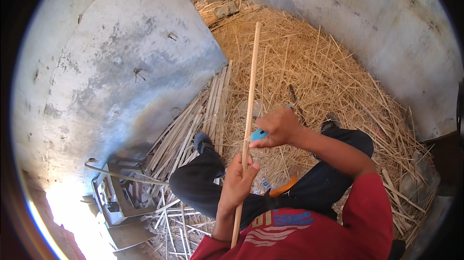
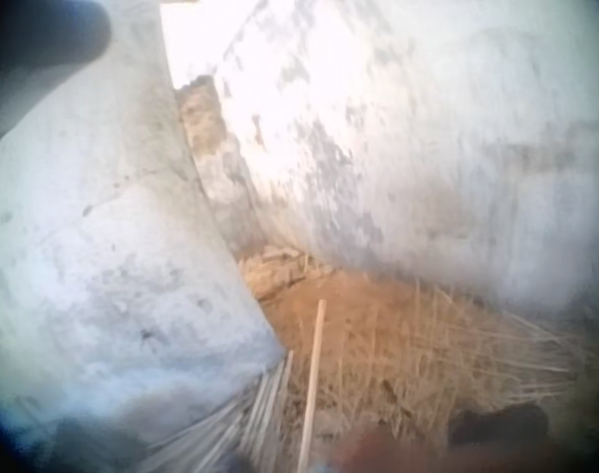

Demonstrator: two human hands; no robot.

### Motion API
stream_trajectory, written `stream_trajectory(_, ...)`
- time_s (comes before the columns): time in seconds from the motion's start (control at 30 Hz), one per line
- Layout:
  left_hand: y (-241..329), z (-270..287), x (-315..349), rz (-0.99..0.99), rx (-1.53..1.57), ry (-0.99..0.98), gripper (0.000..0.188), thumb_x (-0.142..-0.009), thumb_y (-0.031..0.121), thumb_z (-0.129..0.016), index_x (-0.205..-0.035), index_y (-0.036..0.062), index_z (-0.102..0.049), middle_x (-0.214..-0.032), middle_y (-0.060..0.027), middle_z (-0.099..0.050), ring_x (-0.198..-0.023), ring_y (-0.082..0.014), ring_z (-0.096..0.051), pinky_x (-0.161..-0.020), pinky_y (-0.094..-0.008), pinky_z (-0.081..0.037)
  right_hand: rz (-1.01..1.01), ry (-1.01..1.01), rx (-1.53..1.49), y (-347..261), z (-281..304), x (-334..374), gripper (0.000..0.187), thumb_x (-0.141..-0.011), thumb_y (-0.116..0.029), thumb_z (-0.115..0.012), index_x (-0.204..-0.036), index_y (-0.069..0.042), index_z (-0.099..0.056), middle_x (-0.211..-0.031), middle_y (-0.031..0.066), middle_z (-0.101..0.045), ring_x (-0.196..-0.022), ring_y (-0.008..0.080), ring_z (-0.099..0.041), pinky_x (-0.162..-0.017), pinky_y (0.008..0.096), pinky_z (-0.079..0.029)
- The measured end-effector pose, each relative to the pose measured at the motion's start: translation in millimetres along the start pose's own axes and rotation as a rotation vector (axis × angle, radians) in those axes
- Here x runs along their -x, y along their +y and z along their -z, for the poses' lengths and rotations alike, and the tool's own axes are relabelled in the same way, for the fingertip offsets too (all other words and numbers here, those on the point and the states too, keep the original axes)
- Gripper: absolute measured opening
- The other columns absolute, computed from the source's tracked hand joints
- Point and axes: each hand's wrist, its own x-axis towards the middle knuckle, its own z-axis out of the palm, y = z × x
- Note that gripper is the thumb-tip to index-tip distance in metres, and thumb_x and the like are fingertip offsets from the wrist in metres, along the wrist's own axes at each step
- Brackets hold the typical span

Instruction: The person sits on a straw-covered floor and uses a small knife to shave the surface of a long bamboo stick. They hold the stick with their left hand and scrape along its length with the knife in their right hand, removing thin strips of material.

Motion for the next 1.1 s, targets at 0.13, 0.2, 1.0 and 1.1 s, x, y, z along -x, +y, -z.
stream_trajectory(0.13,1,-1,4,-0.018,-0.057,0.014,0.013,-0.094,0.013,-0.058,-0.090,0.0067,-0.047,-0.067,0.0047,-0.043,-0.059,-0.0033,-0.039,-0.052,-0.0227,-0.033,-0.062,0.077,0.007,5,-2,-1,0.066,-0.078,-0.074,-0.056,-0.056,-0.012,-0.047,-0.045,0.0032,-0.045,-0.038,0.0226,-0.049,-0.038,0.0355,-0.038)
stream_trajectory(0.2,3,-6,9,0.032,-0.040,0.038,0.013,-0.094,0.013,-0.058,-0.091,0.0071,-0.047,-0.067,0.0050,-0.042,-0.060,-0.0032,-0.039,-0.052,-0.0229,-0.033,-0.250,0.125,0.049,23,-11,-1,0.066,-0.080,-0.073,-0.054,-0.055,-0.013,-0.046,-0.044,0.0031,-0.044,-0.037,0.0214,-0.049,-0.037,0.0351,-0.036)
stream_trajectory(1.0,-4,-4,18,-0.063,-0.056,-0.023,0.019,-0.089,0.012,-0.063,-0.090,0.0051,-0.045,-0.067,0.0030,-0.044,-0.060,-0.0043,-0.041,-0.053,-0.0232,-0.035,-0.047,0.072,0.016,10,3,1,0.067,-0.076,-0.076,-0.055,-0.054,-0.013,-0.046,-0.044,0.0038,-0.044,-0.039,0.0248,-0.051,-0.039,0.0365,-0.038)
stream_trajectory(1.1,0,-4,17,-0.092,-0.099,-0.014,0.020,-0.088,0.012,-0.064,-0.090,0.0047,-0.045,-0.066,0.0020,-0.044,-0.059,-0.0057,-0.042,-0.053,-0.0242,-0.036,-0.021,0.117,0.045,20,3,-3,0.068,-0.076,-0.077,-0.055,-0.054,-0.013,-0.044,-0.044,0.0038,-0.043,-0.039,0.0243,-0.050,-0.039,0.0362,-0.038)
